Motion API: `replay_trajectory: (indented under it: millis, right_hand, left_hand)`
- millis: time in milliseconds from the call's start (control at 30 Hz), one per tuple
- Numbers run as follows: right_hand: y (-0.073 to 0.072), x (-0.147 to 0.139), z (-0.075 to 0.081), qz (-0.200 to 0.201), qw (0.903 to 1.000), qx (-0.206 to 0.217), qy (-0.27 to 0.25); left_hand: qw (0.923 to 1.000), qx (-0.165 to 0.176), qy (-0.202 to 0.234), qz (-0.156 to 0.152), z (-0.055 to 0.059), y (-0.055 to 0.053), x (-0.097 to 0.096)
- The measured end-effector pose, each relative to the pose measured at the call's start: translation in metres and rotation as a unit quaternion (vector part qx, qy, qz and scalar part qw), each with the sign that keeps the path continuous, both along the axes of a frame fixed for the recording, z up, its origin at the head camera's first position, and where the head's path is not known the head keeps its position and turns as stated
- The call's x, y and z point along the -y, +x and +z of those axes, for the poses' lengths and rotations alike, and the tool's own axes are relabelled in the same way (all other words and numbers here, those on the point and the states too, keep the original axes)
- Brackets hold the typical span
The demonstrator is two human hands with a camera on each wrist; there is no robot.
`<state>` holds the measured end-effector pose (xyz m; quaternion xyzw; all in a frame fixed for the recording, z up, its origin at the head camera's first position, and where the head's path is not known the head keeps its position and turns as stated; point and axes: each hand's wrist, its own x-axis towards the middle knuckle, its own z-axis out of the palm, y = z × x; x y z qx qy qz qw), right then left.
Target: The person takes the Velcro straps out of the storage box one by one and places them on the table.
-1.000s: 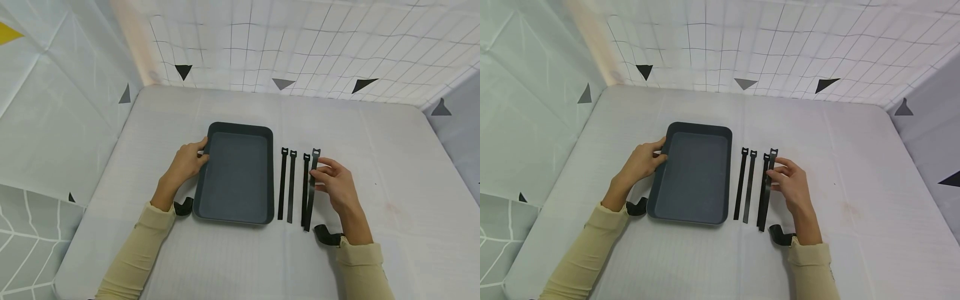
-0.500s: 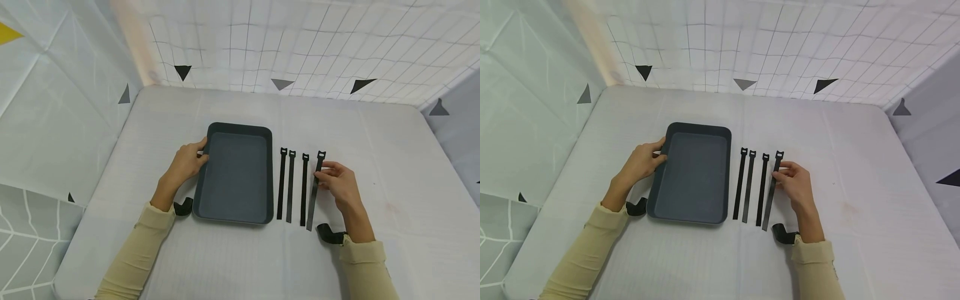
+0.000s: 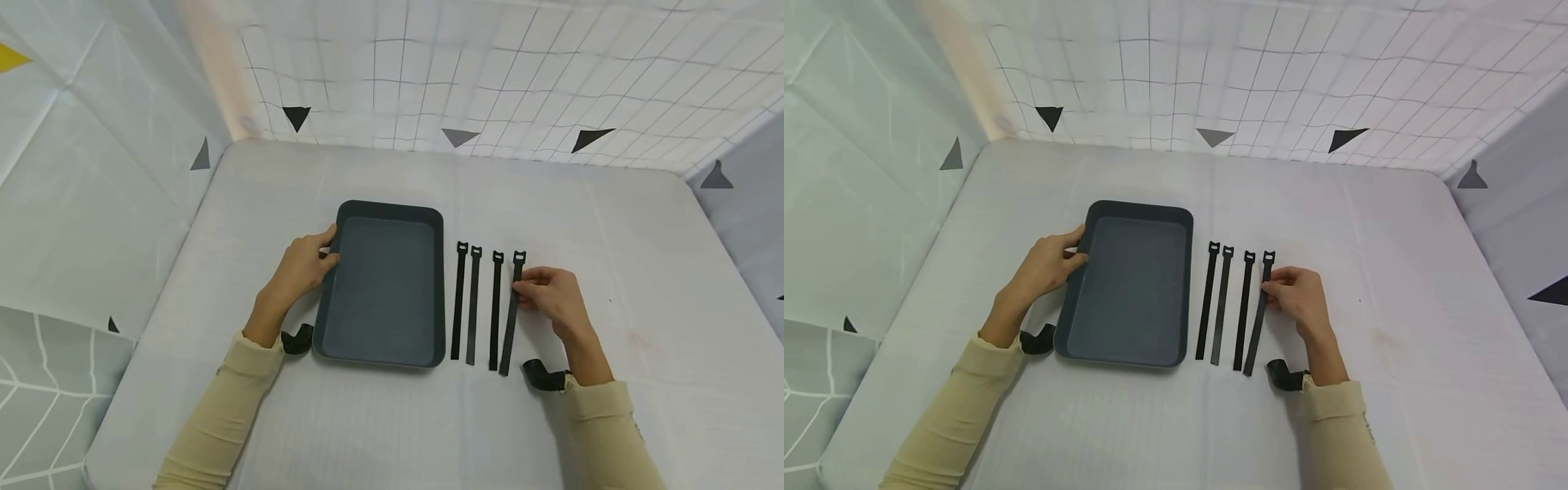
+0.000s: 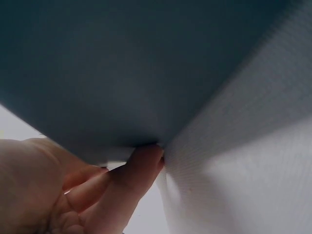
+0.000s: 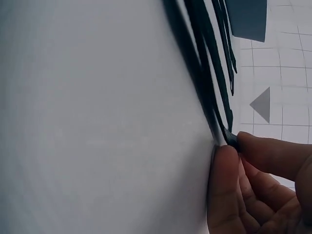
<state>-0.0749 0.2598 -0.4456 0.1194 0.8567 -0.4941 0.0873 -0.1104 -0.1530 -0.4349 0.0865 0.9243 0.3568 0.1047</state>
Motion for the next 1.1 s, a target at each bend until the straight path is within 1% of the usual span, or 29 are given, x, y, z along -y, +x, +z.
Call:
replay_trajectory:
  millis: [100, 300, 667, 900, 1100]
  right_hand:
    - [-0.0006, -0.0011, 0.0001, 0.005, 1.0, 0.004, 0.007]
    - [-0.0026, -0.0026, 0.0009, 0.011, 0.9998, -0.003, 0.015]
    - [-0.0024, -0.0035, -0.001, 0.015, 0.9978, -0.011, 0.063]
    - [-0.0003, -0.0025, -0.0019, 0.016, 0.9977, -0.028, 0.06]
    - [0.0024, -0.0017, -0.004, 0.01, 0.9986, -0.033, 0.041]
  left_hand:
    - [1.0, 0.001, 0.0, -0.002, 0.0001, 0.0005, 0.0001]
    - [1.0, 0.001, 0.001, 0.0, 0.0016, 0.0001, 0.0002]
    - [1.0, 0.001, -0.005, 0.0, 0.0015, -0.0011, -0.0006]
    - [1.0, 0.004, -0.002, 0.001, 0.0008, -0.0012, -0.0003]
    - [1.0, 0.006, 0.001, 0.002, 0.0002, -0.0008, 0.0001]
